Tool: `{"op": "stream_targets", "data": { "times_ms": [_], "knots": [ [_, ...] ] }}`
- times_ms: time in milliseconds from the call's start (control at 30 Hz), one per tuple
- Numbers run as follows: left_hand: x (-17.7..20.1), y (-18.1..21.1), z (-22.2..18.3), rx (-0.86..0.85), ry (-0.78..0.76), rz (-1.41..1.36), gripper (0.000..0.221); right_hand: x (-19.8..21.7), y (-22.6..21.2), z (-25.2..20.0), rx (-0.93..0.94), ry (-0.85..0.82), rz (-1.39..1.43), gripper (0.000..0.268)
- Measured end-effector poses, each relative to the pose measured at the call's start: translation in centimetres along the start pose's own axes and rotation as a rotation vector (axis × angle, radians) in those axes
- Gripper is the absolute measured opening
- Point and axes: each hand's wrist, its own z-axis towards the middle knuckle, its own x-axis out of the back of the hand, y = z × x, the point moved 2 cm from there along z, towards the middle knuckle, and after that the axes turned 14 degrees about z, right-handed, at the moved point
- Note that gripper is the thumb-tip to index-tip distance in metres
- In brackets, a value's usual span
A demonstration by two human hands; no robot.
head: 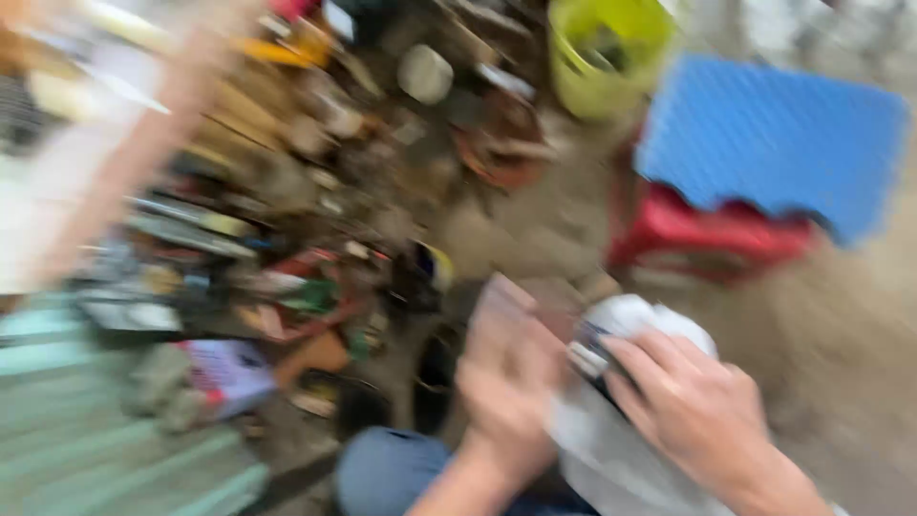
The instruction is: Repairing a high-heeled shoe by sanding the heel and applying adhesive to attach a new tip.
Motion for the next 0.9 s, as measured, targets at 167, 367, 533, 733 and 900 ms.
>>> {"op": "stream_targets", "data": {
  "times_ms": [167, 367, 533, 733, 900],
  "knots": [
    [-2.2, -5.8, 2.5, 0.255, -0.025, -0.105, 0.042, -2.7, 0.6, -0.3, 0.045, 0.191, -0.207, 0.019],
    [-5.2, -19.4, 4.3, 0.540, -0.287, 0.026, 0.057, -1.9, 1.1, -0.3, -0.036, 0.188, -0.086, 0.019],
    [-10.9, -35.3, -1.2, 0.453, -0.412, 0.432, 0.041, 1.7, -1.3, 0.5, 0.023, 0.100, -0.090, 0.020],
    [-7.2, -24.8, 1.8, 0.914, -0.648, 0.273, 0.057, 2.2, -1.0, 0.7, 0.031, 0.035, -0.065, 0.019],
    [-6.2, -25.5, 1.3, 0.608, -0.330, 0.671, 0.041, 2.0, -1.2, 0.1, 0.037, 0.057, -0.054, 0.023]
  ]
}}
